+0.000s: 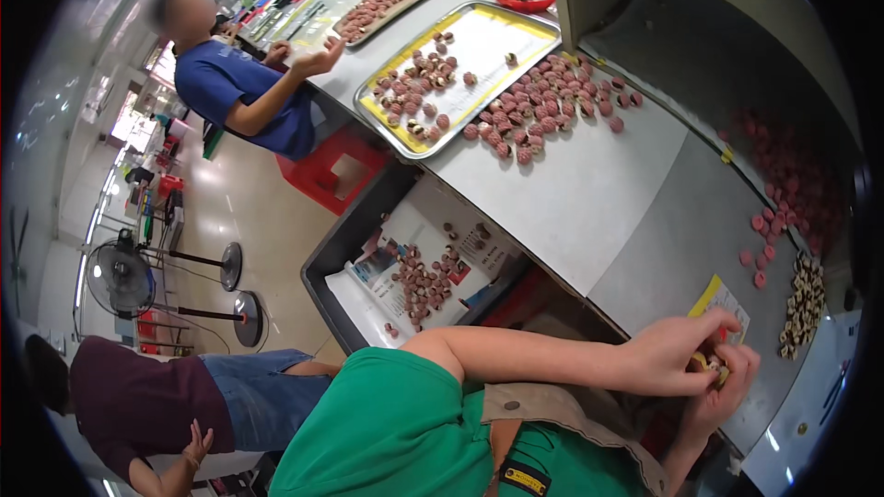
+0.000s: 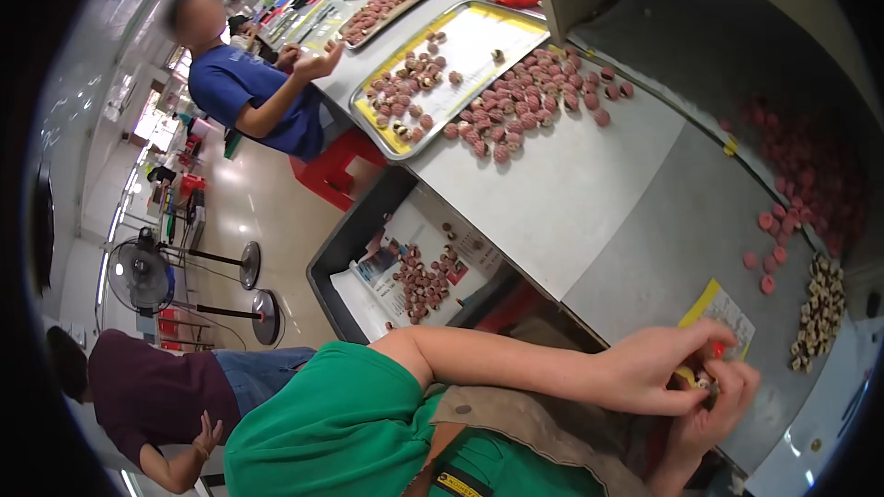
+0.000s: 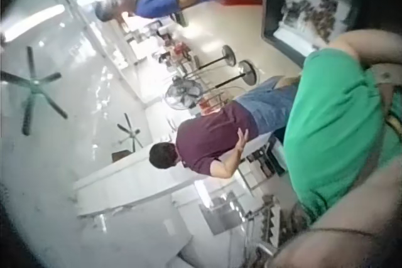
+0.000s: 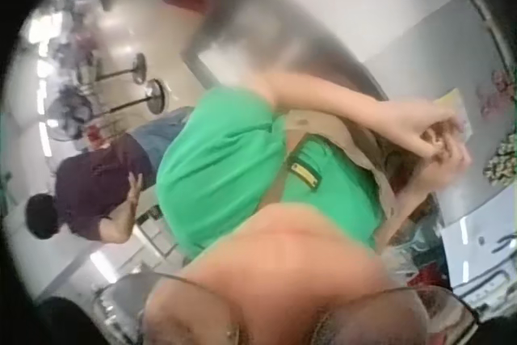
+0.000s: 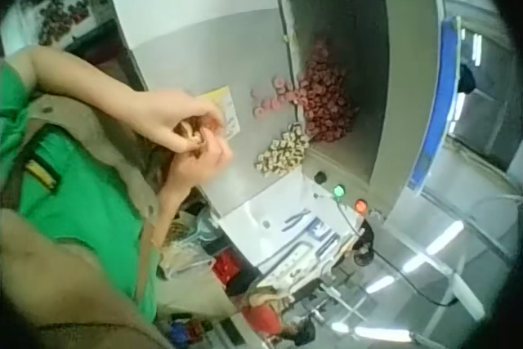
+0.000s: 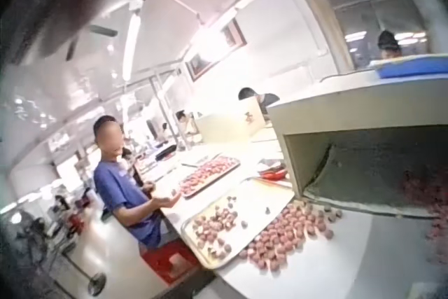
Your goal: The person assembles doll figurines by fitting face and hair pieces together by hand using adhesive and places the assembled pieces onto a tray. The person then pours adhesive into a small container using a squeeze bottle.
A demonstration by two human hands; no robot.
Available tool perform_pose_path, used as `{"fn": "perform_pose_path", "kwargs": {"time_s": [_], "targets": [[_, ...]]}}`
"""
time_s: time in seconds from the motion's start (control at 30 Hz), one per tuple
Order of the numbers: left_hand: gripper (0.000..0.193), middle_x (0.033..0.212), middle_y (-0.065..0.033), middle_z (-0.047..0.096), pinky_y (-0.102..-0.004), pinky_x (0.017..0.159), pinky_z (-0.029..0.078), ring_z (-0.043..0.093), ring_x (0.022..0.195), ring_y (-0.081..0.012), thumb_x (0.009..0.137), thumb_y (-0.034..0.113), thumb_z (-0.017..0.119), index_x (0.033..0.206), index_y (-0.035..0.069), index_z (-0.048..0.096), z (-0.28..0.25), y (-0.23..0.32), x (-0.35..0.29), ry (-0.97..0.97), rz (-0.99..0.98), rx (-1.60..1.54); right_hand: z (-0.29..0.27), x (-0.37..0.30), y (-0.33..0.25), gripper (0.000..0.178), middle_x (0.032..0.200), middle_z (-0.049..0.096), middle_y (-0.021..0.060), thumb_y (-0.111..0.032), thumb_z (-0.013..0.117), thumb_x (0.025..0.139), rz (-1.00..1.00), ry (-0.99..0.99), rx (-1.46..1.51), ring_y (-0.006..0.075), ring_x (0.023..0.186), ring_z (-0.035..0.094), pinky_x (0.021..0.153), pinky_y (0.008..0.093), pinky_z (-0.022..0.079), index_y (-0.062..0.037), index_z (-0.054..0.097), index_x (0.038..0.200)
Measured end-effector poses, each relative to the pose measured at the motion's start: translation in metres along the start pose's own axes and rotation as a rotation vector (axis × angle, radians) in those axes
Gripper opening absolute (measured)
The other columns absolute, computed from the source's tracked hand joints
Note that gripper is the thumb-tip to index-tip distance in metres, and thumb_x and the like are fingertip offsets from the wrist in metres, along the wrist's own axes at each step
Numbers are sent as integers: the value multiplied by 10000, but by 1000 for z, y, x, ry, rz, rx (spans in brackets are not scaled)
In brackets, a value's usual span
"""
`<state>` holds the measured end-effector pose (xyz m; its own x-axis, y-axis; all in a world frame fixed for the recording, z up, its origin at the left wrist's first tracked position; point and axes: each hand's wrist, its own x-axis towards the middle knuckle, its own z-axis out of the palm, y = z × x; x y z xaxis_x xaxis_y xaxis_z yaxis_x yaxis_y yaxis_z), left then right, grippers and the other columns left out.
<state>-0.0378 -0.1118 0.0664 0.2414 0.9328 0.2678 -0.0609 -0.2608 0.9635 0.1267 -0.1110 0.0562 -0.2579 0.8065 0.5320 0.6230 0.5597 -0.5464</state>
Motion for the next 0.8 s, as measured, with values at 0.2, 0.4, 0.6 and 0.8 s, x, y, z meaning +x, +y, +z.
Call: {"fn": "perform_pose_path", "kwargs": {"time_s": [0.2,0.4,0.6,0.8], "targets": [[521,936,-125,606,-317,696,517,625,813,-183,786,176,670,1233,49,434,3,-37,45,-50,-82,-30,9,21,57,324,957,552,144,-332,602,859,-84,-4,4,302,883,545,787,382,436,-42,558,996],[543,918,-50,581,-210,711,477,582,820,-92,797,-11,652,1280,13,405,39,-133,84,-39,-87,-18,44,26,155,280,855,560,75,-31,728,628,-119,69,197,273,793,565,679,350,477,-66,597,873],[524,910,-46,574,-187,693,462,563,811,-78,800,-29,641,1265,13,402,67,-137,100,-97,-86,-2,26,18,175,357,858,572,69,-16,815,602,-105,130,203,212,748,559,611,289,474,-62,596,880],[535,909,-46,564,-212,749,474,565,833,-93,811,-23,634,1284,22,388,57,-107,82,-19,-74,65,18,23,141,345,884,571,79,-44,780,621,-109,114,180,257,803,563,682,341,480,-68,596,911]]}}
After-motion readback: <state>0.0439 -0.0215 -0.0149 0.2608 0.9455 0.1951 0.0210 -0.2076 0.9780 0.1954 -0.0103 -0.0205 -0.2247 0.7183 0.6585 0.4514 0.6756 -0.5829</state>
